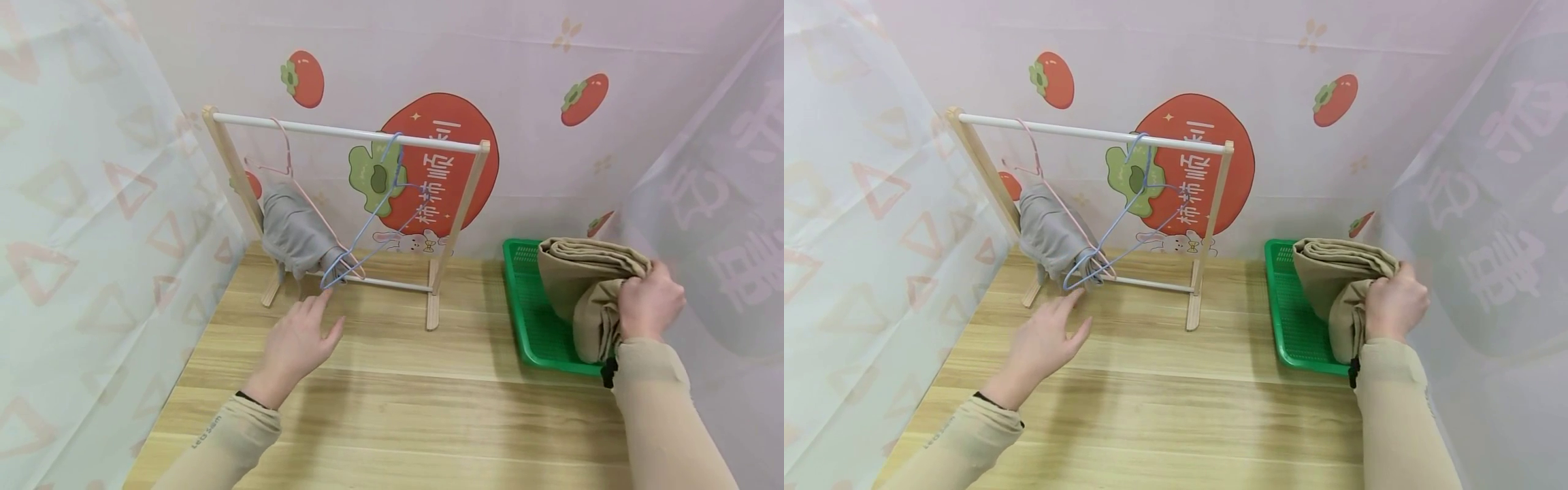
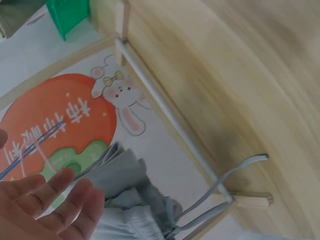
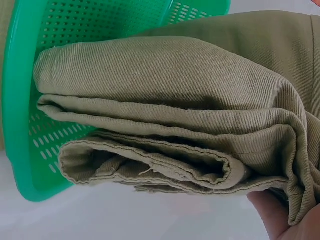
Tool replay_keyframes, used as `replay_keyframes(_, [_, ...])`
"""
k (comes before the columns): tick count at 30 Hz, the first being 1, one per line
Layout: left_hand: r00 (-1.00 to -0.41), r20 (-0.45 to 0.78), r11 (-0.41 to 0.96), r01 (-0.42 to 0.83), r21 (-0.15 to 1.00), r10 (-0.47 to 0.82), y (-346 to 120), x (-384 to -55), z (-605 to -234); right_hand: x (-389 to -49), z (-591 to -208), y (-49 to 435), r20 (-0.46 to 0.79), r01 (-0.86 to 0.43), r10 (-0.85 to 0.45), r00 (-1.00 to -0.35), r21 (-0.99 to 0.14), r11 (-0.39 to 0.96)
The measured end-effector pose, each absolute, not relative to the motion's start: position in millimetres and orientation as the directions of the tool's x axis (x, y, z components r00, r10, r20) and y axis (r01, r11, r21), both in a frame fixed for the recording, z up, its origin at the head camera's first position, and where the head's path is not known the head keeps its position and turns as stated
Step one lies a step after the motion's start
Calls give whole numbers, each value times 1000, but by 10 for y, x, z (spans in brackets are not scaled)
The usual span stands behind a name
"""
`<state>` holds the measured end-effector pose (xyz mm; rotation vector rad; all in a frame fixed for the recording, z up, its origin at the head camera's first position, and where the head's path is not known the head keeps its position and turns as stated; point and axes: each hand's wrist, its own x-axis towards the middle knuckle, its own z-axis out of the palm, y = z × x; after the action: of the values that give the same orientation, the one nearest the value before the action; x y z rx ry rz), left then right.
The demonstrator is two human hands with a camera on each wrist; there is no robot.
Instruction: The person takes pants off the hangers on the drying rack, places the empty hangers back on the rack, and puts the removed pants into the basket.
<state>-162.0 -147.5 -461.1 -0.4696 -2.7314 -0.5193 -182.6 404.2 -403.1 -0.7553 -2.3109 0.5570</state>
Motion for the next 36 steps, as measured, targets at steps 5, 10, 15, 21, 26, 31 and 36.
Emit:
replay_keyframes(5, [-925,186,895,371,247,332,-1461,-1576,-4871,-1836,-4039,4040,428,361,684,-591,-618,699])
replay_keyframes(10, [-928,60,898,371,239,367,-1485,-1521,-5172,-1853,-4042,4052,378,371,736,-562,-680,632])
replay_keyframes(15, [-929,14,900,361,244,369,-1532,-1498,-5433,-1860,-4107,4053,360,379,763,-537,-705,600])
replay_keyframes(21, [-935,-68,910,320,263,349,-1625,-1464,-5663,-1826,-4346,3964,350,368,710,-612,-668,647])
replay_keyframes(26, [-932,-104,914,310,260,346,-1692,-1454,-5773,-1774,-4581,3853,409,307,611,-678,-597,741])
replay_keyframes(31, [-936,-107,918,299,262,336,-1742,-1471,-5815,-1763,-4728,3772,501,210,463,-731,-481,851])
replay_keyframes(36, [-940,-116,920,282,272,322,-1778,-1495,-5820,-1681,-4757,3739,423,138,311,-851,-391,910])
